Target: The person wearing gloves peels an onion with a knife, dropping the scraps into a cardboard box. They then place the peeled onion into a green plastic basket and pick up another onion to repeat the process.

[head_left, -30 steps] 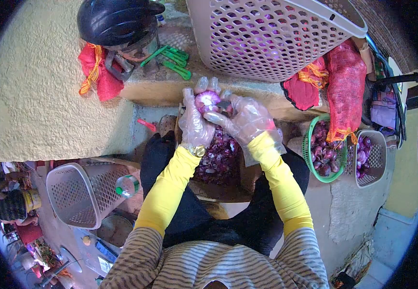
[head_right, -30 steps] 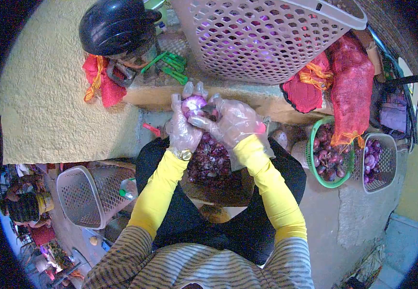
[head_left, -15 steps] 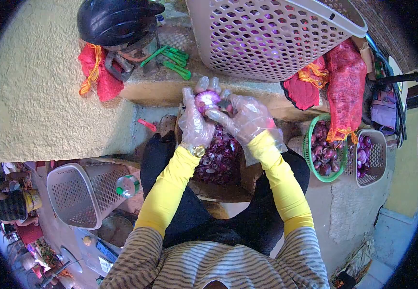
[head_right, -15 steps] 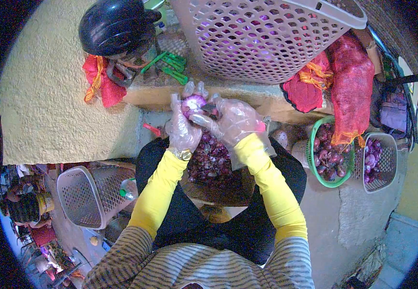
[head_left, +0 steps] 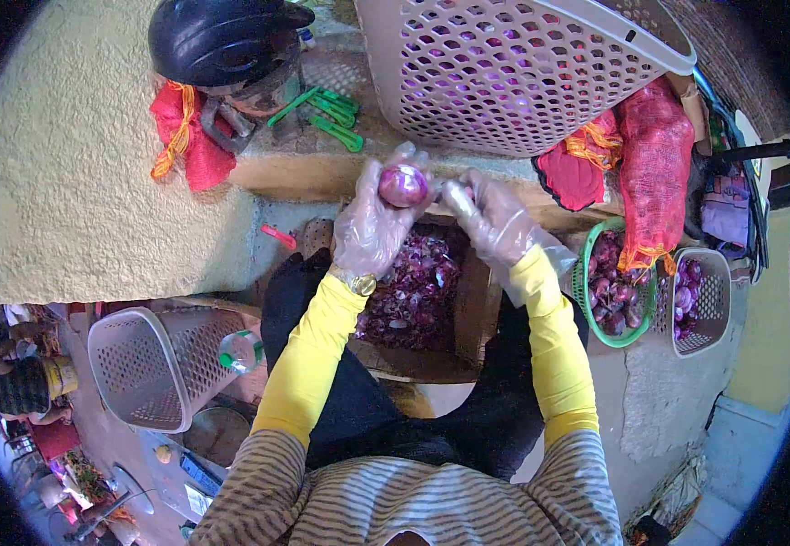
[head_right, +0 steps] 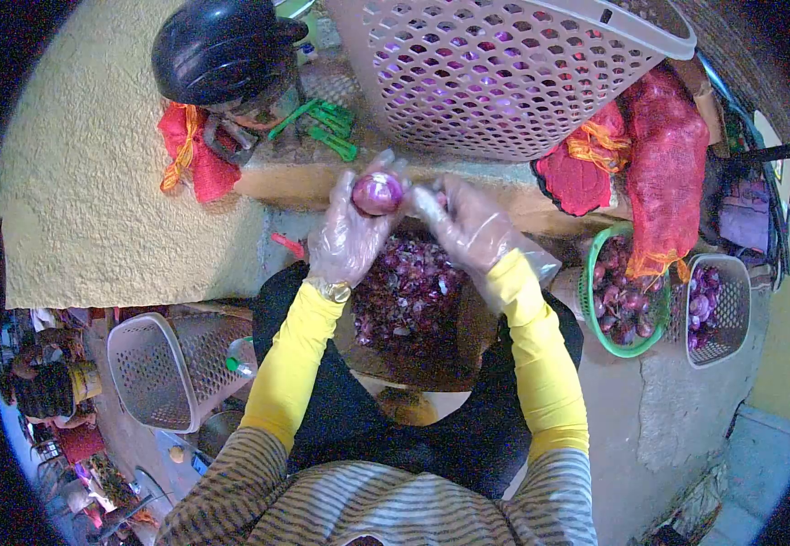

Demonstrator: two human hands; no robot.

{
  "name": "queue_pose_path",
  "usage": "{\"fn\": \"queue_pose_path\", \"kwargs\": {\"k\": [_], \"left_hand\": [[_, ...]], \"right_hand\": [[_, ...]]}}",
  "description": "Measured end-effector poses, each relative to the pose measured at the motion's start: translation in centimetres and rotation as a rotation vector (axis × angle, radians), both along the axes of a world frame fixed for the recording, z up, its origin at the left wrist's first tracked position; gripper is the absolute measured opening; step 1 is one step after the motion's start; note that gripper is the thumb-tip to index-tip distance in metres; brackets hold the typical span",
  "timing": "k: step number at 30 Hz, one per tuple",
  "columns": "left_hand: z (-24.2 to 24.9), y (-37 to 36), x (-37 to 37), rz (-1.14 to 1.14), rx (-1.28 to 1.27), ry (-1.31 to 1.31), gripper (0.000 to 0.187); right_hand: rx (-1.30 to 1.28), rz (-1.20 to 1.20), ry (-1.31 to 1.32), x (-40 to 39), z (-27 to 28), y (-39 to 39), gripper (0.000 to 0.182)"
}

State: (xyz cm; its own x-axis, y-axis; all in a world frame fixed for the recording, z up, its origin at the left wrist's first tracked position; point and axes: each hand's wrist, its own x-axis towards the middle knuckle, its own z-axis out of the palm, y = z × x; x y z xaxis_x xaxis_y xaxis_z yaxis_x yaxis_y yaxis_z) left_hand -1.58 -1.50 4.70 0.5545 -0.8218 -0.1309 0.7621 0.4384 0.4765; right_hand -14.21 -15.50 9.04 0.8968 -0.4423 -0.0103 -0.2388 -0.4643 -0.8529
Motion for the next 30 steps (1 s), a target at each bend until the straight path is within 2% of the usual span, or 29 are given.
{"fn": "queue_pose_path", "kwargs": {"k": [1, 2, 4, 8, 10, 11, 12, 14, 15, 19, 21, 22, 24, 27, 30], "left_hand": [[0.0, 0.1, 0.0, 0.024, 0.034, -0.008, 0.067], [0.0, 0.3, 0.1, 0.024, 0.034, -0.008, 0.067], [0.2, 0.7, 0.5, 0.004, 0.059, 0.001, 0.066], [0.2, 1.2, 1.3, -0.056, 0.207, 0.025, 0.073], [-0.1, 1.5, 1.6, -0.204, 0.362, -0.112, 0.077], [-0.7, 1.5, 1.5, -0.180, 0.369, -0.228, 0.077], [-0.3, 1.5, 1.5, -0.180, 0.369, -0.228, 0.077], [0.5, 2.0, 1.2, -0.299, 0.468, -0.205, 0.077], [1.0, 2.0, 1.0, -0.288, 0.492, -0.224, 0.075], [1.6, 2.3, 0.5, -0.264, 0.533, -0.266, 0.072], [3.1, 2.6, -0.5, -0.156, 0.582, -0.464, 0.069], [3.1, 2.5, -0.4, -0.156, 0.582, -0.463, 0.069], [2.9, 2.1, 0.0, -0.274, 0.555, -0.230, 0.070], [2.5, 1.9, 0.0, -0.316, 0.529, -0.122, 0.062], [1.9, 2.0, 0.3, -0.344, 0.507, -0.079, 0.061]], "right_hand": [[0.189, 0.017, -0.072, -0.1, -0.3, 0.2, 0.034], [0.189, 0.017, -0.071, -0.6, -0.3, 0.1, 0.034], [0.402, 0.000, 0.052, -1.1, 0.5, 0.1, 0.031], [0.537, 0.060, 0.024, -1.3, -1.1, -0.1, 0.035], [-0.160, 0.115, 0.054, -1.2, 0.1, 0.4, 0.046], [-0.241, 0.112, 0.138, -1.1, 0.7, 0.7, 0.057], [-0.240, 0.112, 0.138, -0.9, 1.2, 0.8, 0.057], [-0.445, 0.236, 0.134, -0.6, 2.2, 1.3, 0.063], [-0.384, 0.257, 0.195, -0.4, 3.1, 1.6, 0.071], [-0.399, 0.284, 0.197, 0.3, 2.8, 2.2, 0.072], [-0.387, 0.319, 0.221, 0.6, 2.9, 2.2, 0.071], [-0.387, 0.319, 0.221, 0.7, 2.6, 2.2, 0.071], [-0.434, 0.305, 0.174, 0.8, 1.7, 2.3, 0.069], [-0.474, 0.310, 0.199, 1.1, 1.3, 2.3, 0.069], [-0.502, 0.317, 0.215, 1.2, 1.3, 2.3, 0.068]]}}
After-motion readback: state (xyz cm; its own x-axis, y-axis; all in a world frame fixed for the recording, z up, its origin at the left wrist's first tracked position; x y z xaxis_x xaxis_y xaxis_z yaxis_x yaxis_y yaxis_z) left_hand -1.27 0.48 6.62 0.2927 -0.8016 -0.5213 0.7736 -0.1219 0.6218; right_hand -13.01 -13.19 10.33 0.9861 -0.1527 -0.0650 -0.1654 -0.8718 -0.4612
